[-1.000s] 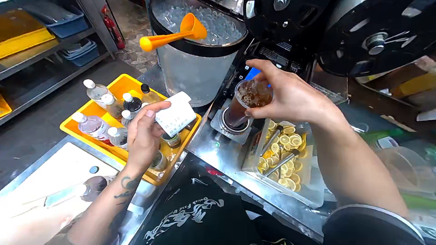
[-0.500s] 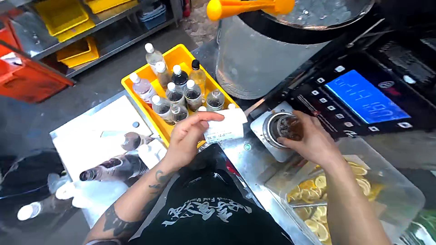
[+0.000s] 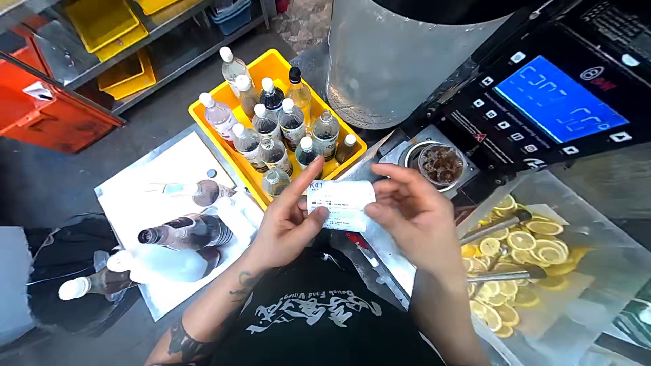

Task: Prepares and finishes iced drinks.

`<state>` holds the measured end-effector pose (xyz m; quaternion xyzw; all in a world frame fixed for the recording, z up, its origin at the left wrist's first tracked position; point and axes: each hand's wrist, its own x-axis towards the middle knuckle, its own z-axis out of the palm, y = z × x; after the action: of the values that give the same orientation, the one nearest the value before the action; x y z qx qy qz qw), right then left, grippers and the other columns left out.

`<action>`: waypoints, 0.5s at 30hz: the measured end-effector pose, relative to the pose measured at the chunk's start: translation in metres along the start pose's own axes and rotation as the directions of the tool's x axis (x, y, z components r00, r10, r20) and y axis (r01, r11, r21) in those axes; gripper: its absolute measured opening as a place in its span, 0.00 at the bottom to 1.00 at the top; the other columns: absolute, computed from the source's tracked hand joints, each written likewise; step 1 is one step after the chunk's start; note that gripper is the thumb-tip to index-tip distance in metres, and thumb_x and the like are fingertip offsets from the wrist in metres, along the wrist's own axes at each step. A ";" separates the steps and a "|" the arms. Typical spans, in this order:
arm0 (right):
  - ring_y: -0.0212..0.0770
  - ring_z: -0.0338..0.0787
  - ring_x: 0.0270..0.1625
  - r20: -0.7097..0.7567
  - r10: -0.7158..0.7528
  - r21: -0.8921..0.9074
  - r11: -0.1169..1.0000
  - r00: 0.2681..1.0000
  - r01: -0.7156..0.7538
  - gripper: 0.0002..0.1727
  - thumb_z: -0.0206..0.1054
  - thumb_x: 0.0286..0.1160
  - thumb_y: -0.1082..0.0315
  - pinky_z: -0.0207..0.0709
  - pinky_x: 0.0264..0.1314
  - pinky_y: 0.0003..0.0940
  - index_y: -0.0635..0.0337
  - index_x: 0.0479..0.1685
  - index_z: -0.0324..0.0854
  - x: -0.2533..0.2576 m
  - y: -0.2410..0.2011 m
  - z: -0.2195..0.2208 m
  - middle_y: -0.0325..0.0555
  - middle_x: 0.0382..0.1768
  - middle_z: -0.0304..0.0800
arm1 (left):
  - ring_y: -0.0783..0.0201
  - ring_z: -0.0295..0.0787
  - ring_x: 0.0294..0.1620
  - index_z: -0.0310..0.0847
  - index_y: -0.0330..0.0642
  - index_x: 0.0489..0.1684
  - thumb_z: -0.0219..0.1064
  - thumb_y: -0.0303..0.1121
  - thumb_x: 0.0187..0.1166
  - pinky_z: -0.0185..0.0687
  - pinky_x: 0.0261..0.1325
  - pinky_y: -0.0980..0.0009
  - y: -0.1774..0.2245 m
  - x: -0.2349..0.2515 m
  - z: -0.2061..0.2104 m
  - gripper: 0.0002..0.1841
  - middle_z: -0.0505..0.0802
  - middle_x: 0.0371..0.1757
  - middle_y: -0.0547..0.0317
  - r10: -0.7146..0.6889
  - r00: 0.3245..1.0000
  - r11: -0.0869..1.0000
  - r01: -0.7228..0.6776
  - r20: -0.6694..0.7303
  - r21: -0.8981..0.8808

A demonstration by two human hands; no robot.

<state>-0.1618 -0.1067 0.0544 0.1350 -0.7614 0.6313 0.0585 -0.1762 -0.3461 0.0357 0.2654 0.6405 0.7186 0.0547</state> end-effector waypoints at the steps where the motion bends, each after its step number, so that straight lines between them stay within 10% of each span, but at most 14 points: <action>1: 0.36 0.93 0.43 -0.001 0.006 0.039 0.999 1.000 -0.006 0.32 0.79 0.69 0.64 0.91 0.49 0.33 0.57 0.75 0.77 -0.005 -0.004 0.012 0.39 0.43 0.92 | 0.68 0.93 0.40 0.45 0.48 0.96 0.61 0.17 0.81 0.93 0.46 0.73 0.004 -0.009 -0.002 0.42 0.94 0.52 0.52 0.015 1.000 1.000 -0.015 0.014 0.003; 15: 0.33 0.93 0.37 0.005 -0.035 0.091 0.995 0.999 0.034 0.22 0.75 0.71 0.78 0.92 0.41 0.27 0.64 0.66 0.84 -0.111 -0.042 0.145 0.45 0.45 0.95 | 0.62 0.96 0.45 0.51 0.45 0.94 0.68 0.15 0.77 0.96 0.50 0.68 0.030 -0.187 -0.049 0.43 0.93 0.60 0.50 -0.025 0.997 0.996 0.019 -0.069 -0.088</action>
<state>-0.0315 -0.2411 0.0371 0.1527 -0.7298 0.6636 0.0604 -0.0314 -0.4734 0.0044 0.2303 0.6130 0.7540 0.0520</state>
